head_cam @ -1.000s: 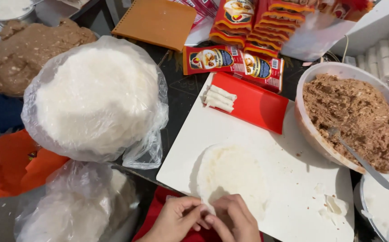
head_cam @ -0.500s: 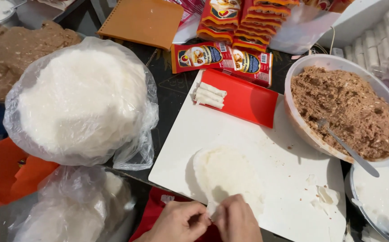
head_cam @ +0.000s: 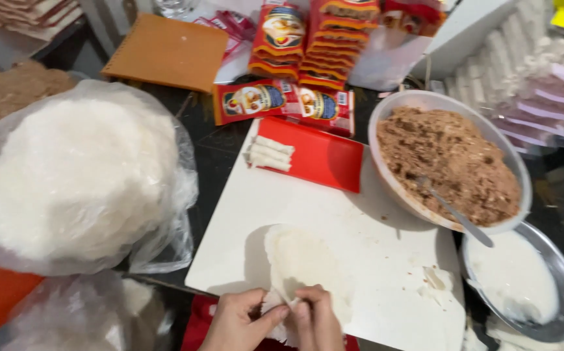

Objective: The person places a brown filling onto a thin white sheet, rolls it into a cylindrical shape, and places it on a red tray. The person repeats this process multiple times, handling the sheets and filling by hand.

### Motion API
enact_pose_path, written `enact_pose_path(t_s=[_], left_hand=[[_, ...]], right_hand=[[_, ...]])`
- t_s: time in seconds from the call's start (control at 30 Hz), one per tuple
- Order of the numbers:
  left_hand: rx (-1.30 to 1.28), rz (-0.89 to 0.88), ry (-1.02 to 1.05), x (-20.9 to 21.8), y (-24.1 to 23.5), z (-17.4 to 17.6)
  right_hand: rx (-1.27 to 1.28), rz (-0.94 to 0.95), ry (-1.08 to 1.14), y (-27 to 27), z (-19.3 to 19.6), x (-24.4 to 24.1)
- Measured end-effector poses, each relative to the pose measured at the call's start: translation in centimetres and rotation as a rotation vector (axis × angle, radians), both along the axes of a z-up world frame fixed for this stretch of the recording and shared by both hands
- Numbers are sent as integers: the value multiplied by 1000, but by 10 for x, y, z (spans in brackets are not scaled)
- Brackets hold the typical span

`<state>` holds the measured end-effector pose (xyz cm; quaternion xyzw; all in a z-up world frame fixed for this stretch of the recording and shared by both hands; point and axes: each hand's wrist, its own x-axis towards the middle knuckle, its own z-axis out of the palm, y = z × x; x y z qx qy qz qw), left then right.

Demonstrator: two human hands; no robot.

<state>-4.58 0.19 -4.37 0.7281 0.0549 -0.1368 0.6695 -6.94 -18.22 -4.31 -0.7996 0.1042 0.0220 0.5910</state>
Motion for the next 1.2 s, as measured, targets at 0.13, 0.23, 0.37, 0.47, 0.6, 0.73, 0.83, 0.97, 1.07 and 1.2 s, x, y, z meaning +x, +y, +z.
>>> enact_pose_path(t_s=[0.13,0.23,0.37,0.47,0.6,0.73,0.83,0.97,1.07,1.2], left_hand=[[17,29,-149,-3,-5,-10],[115,79,-194,-2,4,3],[515,-26,-80,-1,9,-6],[466,49,121,10,-1,49],[359,23,-75,21,5,36],[326,-4,-587,22,4,12],[428,-49,-515,18,2,14],[378,-115,-683,19,1,23],[409,25,-649,15,8,19],[535,16,-670,23,5,38]], right_hand=[[-278,140,-46,-5,26,10],[-335,43,-360,-28,31,21],[-386,124,-713,-22,65,27],[-142,136,-403,-8,49,7],[-151,79,-266,1,45,10],[52,11,-407,-7,48,21],[-32,148,-331,-2,48,15],[-113,48,-133,-12,35,22],[-301,-127,-476,-19,66,41],[-186,26,-347,-16,53,38]])
